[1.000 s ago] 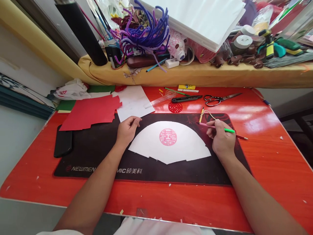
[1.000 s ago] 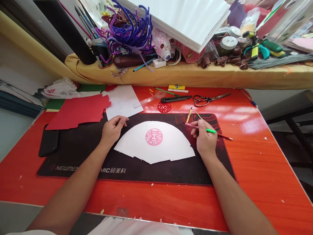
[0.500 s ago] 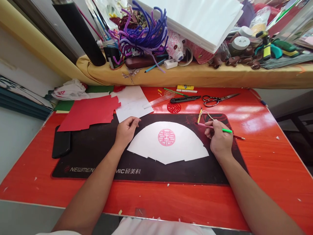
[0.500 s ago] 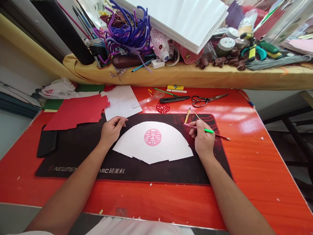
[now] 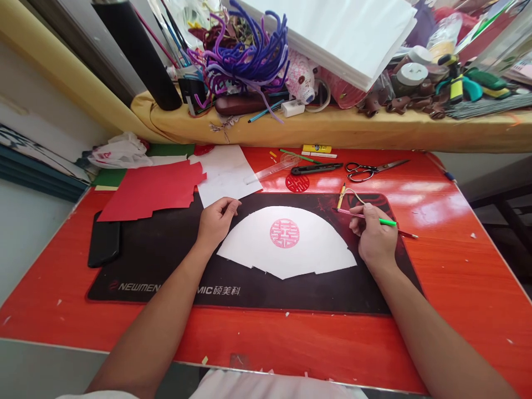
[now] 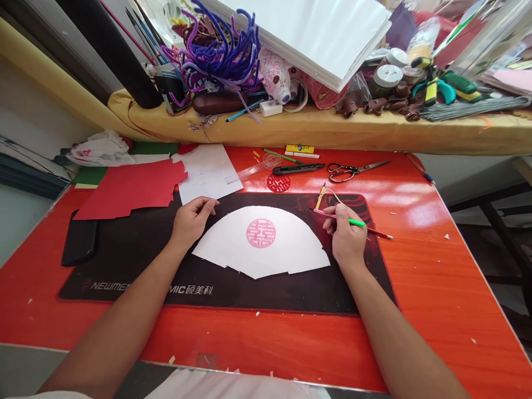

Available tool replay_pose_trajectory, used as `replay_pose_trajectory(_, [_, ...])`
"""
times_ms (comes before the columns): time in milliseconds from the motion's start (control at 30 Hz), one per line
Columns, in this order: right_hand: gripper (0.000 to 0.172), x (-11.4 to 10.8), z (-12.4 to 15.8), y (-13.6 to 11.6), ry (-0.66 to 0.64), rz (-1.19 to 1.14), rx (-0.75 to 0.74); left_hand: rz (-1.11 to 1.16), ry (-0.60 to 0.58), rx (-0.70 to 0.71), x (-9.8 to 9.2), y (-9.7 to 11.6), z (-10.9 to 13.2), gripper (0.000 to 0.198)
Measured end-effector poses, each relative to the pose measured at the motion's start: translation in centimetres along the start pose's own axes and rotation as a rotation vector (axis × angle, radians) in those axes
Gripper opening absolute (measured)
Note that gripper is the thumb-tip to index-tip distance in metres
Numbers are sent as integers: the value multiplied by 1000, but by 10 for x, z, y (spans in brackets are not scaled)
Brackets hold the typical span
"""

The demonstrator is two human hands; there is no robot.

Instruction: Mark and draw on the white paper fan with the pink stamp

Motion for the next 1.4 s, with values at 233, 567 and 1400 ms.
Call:
replay_pose_trajectory(233, [45,4,6,-2,-66,-34,50,9,-18,-9,3,-5,3,28])
replay_pose_trajectory(567, [51,53,19,-19,-611,-46,157,-168,-181,175,14,2,0,15])
replay_pose_trajectory(1400, [61,117,37,-25,-886,72,69,-182,-191,237,15,3,0,12])
Point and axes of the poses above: each hand's wrist, its own z-axis away from the middle knuckle, its own x-axis out of the palm, y = z × x, the point moved 6 cm from there along -z, towards the middle knuckle, and after that the axes turned 3 degrees about y, right-handed, at the moved point
